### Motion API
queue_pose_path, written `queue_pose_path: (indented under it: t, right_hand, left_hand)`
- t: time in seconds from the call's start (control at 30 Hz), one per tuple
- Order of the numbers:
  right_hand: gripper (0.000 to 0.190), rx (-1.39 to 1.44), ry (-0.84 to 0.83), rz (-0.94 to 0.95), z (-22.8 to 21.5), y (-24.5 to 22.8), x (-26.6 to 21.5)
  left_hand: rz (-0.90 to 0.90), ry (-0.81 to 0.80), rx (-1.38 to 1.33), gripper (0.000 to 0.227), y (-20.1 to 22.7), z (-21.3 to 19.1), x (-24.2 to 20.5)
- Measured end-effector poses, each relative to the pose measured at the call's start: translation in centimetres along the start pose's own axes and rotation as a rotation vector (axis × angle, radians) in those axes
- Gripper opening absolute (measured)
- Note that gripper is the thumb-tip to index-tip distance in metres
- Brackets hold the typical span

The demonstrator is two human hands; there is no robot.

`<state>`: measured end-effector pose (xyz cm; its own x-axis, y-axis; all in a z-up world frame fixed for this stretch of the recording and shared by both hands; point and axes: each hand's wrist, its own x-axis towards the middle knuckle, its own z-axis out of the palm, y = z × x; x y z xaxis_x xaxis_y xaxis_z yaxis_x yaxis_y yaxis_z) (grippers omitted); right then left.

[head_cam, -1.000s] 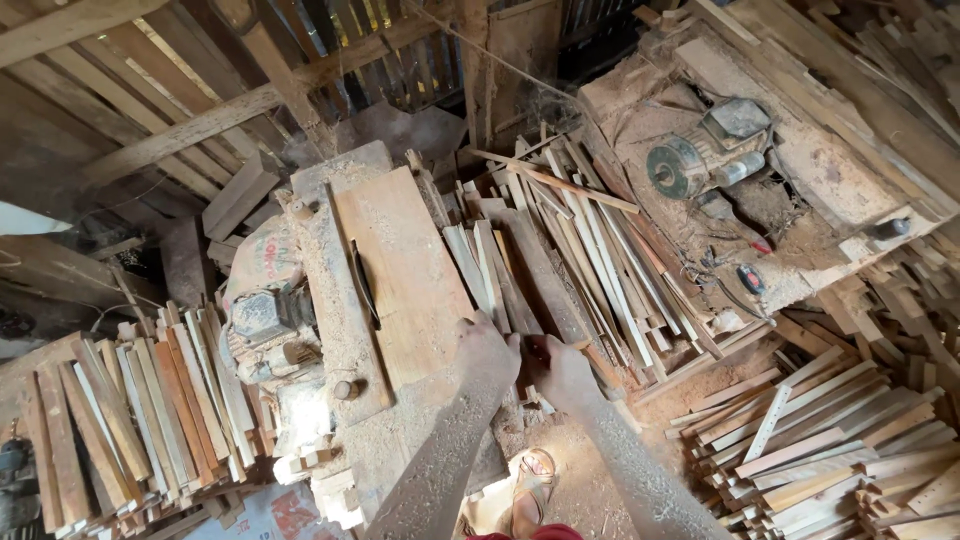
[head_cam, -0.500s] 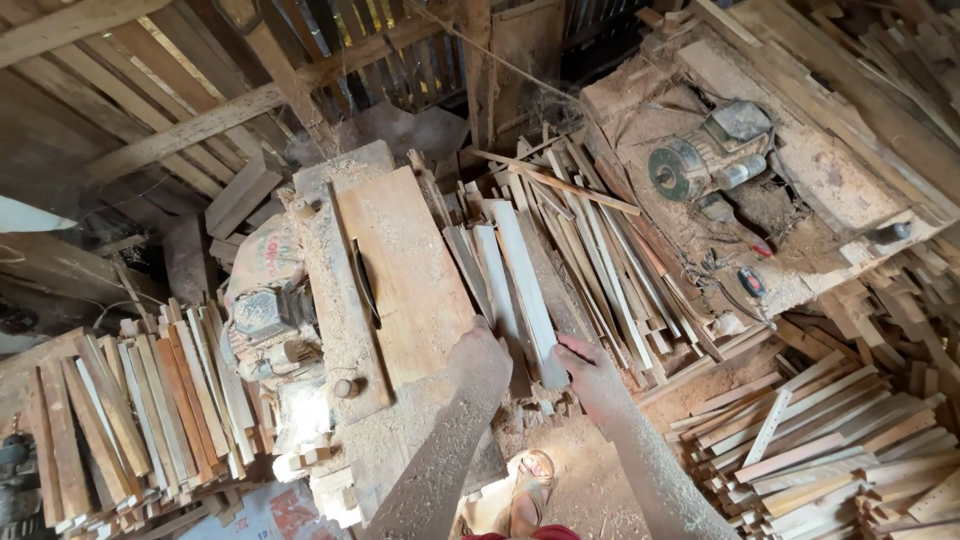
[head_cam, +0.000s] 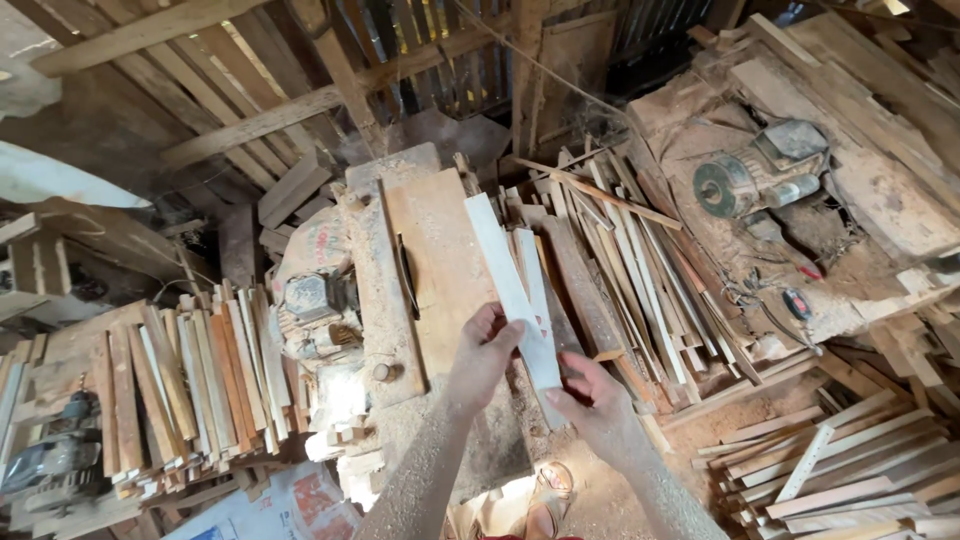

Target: Feeding thin wooden strips into a table saw to cut them to size

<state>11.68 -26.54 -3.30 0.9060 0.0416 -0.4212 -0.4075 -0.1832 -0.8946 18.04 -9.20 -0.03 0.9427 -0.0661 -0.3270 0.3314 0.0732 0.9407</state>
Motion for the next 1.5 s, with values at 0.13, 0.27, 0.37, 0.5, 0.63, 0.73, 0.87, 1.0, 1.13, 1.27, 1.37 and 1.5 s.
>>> queue_pose_path:
  t: [0.13, 0.27, 0.37, 0.5, 0.63, 0.73, 0.87, 1.0, 1.13, 1.27, 1.37, 1.5]
  right_hand:
    - [0.055, -0.096, -0.141, 0.019, 0.4, 1.0, -1.0]
    - [0.038, -0.059, -0.213, 0.085, 1.3, 2.1, -1.3]
    - [0.029, -0.082, -0.176, 0.002, 1.7, 3.1, -1.5]
    - [0.022, -0.204, -0.033, -0.143, 2.6, 3.7, -2.4]
    - [0.036, -0.298, 0.047, -0.272, 3.3, 5.5, -2.4]
    - [0.073, -0.318, 0.079, -0.143, 3.7, 3.5, -3.3]
    - [0.059, -0.497, 0.055, -0.036, 4.5, 3.6, -2.9]
    - [0.054, -0.519, -0.102, 0.037, 6.8, 2.4, -4.5]
    - [0.032, -0.390, -0.203, -0.096, 9.5, 2.9, -4.7]
    - [0.042, -0.420, -0.082, -0.075, 10.8, 0.8, -4.3]
    - [0.049, -0.533, -0.046, -0.108, 11.6, 4.4, -2.6]
    - [0.058, -0.723, 0.030, -0.221, 12.3, 5.8, -0.2]
  left_hand:
    - [0.102, -0.003, 0.041, 0.010, 2.5, -2.0, 0.8]
    - [0.120, 0.093, -0.041, 0.019, 4.8, -3.0, 1.2]
    - [0.127, 0.080, -0.082, 0.020, 3.4, -3.4, 1.7]
    - [0.146, -0.041, 0.077, 0.035, 3.1, -3.4, 0.0]
    - [0.178, -0.092, -0.073, 0.015, 0.6, -4.5, 0.1]
    - [0.112, -0.028, -0.188, 0.012, 0.9, -4.9, -0.9]
    - [0.098, -0.005, -0.299, 0.027, 1.6, -6.2, -2.6]
    - [0.109, 0.025, -0.219, 0.029, -0.5, -7.8, -2.7]
    - [-0.085, -0.019, -0.019, 0.026, -0.9, -8.0, -5.6]
    - [-0.248, 0.055, 0.055, 0.031, -5.8, -8.0, -10.0]
    - [-0.501, 0.094, -0.109, 0.024, -8.5, -7.7, -12.9]
    - [-0.516, 0.052, -0.177, 0.014, -12.2, -8.4, -14.1]
